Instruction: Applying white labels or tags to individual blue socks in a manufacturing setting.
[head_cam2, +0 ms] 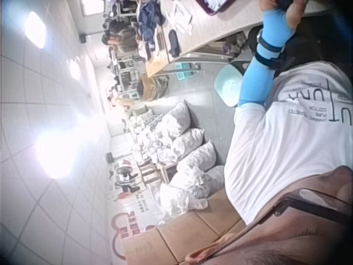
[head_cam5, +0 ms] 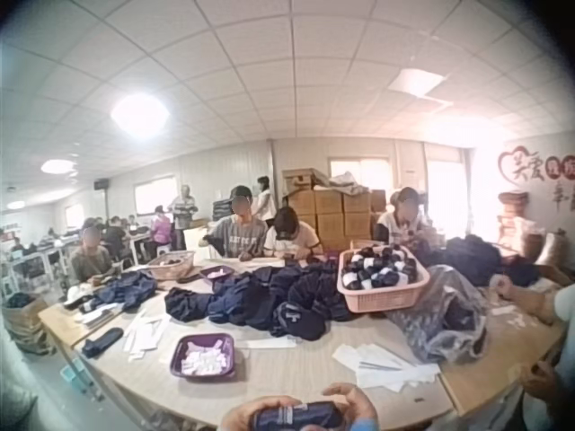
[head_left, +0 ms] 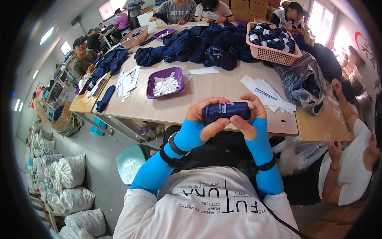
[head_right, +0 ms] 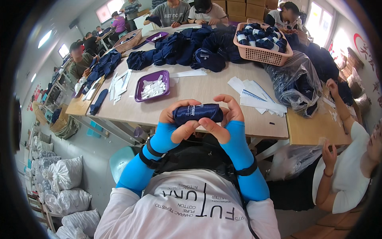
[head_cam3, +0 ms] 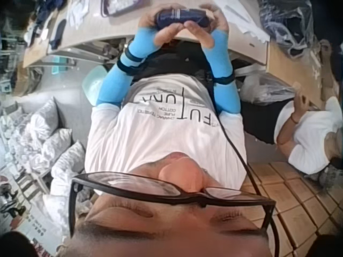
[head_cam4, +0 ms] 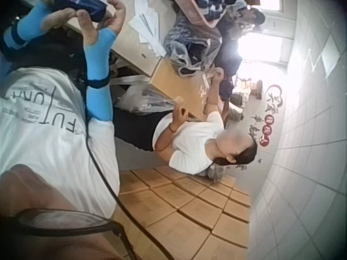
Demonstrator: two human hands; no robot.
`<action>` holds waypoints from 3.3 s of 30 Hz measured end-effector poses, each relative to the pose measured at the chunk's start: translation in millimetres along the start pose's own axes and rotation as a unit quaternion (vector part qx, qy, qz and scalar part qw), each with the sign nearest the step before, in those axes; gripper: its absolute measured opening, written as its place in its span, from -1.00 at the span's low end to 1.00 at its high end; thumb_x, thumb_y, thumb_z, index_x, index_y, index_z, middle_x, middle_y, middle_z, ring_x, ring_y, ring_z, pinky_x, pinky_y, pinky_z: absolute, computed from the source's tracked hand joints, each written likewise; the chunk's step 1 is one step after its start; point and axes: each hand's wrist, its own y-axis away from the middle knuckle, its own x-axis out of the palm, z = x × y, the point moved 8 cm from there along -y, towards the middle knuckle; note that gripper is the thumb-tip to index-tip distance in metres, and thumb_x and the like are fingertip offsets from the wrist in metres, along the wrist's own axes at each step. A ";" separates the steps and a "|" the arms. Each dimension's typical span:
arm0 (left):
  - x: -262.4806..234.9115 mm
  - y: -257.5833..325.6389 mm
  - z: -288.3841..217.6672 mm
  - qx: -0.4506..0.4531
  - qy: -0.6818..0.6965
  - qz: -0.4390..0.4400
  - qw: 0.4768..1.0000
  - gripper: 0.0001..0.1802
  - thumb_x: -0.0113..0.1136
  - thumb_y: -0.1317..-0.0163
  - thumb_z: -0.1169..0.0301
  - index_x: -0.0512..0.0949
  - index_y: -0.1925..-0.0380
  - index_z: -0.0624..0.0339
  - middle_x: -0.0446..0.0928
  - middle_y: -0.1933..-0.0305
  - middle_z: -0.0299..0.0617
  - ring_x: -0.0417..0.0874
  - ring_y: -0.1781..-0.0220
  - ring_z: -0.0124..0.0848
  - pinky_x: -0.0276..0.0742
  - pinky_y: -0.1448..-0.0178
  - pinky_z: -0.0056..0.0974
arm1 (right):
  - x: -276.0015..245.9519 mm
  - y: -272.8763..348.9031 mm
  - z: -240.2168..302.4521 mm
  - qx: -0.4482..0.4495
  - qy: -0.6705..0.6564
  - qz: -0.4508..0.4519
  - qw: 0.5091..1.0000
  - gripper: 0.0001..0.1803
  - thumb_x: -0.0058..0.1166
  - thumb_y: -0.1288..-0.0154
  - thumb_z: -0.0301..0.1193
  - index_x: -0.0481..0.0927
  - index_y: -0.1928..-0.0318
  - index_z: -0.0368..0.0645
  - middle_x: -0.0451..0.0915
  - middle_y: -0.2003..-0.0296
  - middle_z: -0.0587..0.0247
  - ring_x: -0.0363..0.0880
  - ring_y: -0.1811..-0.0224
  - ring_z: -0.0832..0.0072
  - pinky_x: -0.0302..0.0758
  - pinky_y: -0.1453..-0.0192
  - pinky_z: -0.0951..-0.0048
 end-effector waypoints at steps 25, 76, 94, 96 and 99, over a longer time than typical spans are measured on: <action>12.5 -18.9 69.7 -0.125 -0.035 0.125 0.984 -0.52 0.23 -0.48 0.30 0.41 -0.25 0.35 0.58 0.26 -0.26 0.50 0.37 -0.59 0.48 0.26 -0.43 | -27.4 -5.3 -43.9 0.137 0.109 0.194 0.965 -0.42 0.29 -0.43 -0.22 0.54 -0.32 -0.30 0.64 0.26 0.23 0.49 0.48 0.65 0.52 0.34 0.59; 24.4 -34.5 103.1 0.211 -0.357 0.219 0.883 -0.51 0.43 0.07 0.62 0.64 0.05 0.13 0.62 0.05 -0.11 0.65 -0.05 -0.06 0.60 -0.16 -0.06 | -172.1 -21.2 -70.6 0.109 0.090 -0.041 0.989 -0.33 0.30 -0.42 -0.08 0.47 -0.29 -0.33 0.62 0.30 0.24 0.31 0.50 0.71 0.27 0.40 0.62; 17.8 -36.8 110.6 0.256 -0.316 0.202 0.891 -0.75 0.47 0.04 0.65 0.63 0.35 0.20 0.70 0.10 -0.10 0.71 -0.01 -0.07 0.65 -0.10 -0.09 | -173.3 -21.9 -71.0 0.107 0.094 -0.042 0.989 -0.32 0.32 -0.41 -0.10 0.46 -0.29 -0.34 0.63 0.29 0.21 0.30 0.51 0.71 0.27 0.43 0.65; 14.5 -39.5 105.5 0.263 -0.300 0.176 0.900 -0.73 0.48 0.06 0.65 0.62 0.36 0.19 0.70 0.08 -0.10 0.70 0.01 -0.07 0.64 -0.08 -0.09 | -172.9 -21.6 -70.8 0.105 0.092 -0.041 0.989 -0.34 0.32 -0.41 -0.11 0.46 -0.29 -0.34 0.63 0.29 0.20 0.30 0.51 0.71 0.27 0.42 0.65; 7.8 -48.6 115.3 0.200 -0.303 0.144 0.920 -0.77 0.52 0.07 0.61 0.65 0.40 0.20 0.71 0.09 -0.11 0.70 0.03 -0.08 0.64 -0.07 -0.10 | -174.2 -20.1 -73.7 0.112 0.080 -0.041 0.990 -0.37 0.31 -0.42 -0.15 0.46 -0.29 -0.33 0.63 0.28 0.18 0.30 0.50 0.70 0.28 0.42 0.64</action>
